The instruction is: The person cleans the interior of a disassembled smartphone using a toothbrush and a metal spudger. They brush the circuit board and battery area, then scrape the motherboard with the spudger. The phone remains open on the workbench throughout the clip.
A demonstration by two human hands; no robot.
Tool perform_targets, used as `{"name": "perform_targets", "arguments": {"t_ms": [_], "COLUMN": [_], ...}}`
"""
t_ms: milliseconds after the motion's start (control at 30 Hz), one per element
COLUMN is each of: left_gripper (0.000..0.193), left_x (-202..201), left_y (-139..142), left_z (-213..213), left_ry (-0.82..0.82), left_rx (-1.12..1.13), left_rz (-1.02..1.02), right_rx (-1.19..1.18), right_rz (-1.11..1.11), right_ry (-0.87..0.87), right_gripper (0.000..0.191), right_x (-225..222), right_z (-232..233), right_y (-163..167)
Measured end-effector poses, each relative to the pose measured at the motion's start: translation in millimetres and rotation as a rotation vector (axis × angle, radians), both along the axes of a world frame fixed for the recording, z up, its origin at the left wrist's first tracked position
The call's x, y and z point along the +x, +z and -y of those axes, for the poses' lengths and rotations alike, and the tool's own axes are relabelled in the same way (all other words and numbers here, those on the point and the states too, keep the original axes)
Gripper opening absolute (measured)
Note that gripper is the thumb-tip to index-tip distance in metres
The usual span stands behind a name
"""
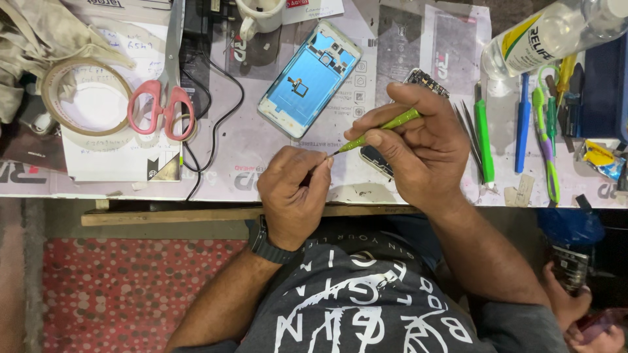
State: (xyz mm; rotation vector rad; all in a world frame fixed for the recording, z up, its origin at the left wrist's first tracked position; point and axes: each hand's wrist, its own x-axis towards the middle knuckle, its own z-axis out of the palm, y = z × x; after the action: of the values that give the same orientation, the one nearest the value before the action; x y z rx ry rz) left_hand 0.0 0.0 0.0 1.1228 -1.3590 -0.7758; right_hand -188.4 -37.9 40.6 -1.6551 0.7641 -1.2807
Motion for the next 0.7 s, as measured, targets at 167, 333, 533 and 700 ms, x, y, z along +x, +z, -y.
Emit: {"name": "perform_targets", "arguments": {"t_ms": [167,333,533,700], "left_gripper": [0.009,0.008,0.023,0.033], "left_x": [0,0,-3,-13], "left_y": [0,0,1,1], "left_z": [0,-1,-1,5], "left_ry": [-0.009,-0.004,0.002,-0.061], "left_rx": [-0.005,-0.012,0.029,-0.068], "left_rz": [0.012,0.021,0.148,0.398], "right_rx": [0.011,0.013,-0.033,-0.052], "right_rz": [-0.021,-0.030,-0.065,-0.120], "right_ry": [-0.006,-0.007,-0.024,-0.126], "right_gripper": [0.049,0.051,0.054,0.051], "right_x": [0,1,-2,-23], "right_z": [-4,-9,-12,-22], "right_y": [1,2,7,11]}}
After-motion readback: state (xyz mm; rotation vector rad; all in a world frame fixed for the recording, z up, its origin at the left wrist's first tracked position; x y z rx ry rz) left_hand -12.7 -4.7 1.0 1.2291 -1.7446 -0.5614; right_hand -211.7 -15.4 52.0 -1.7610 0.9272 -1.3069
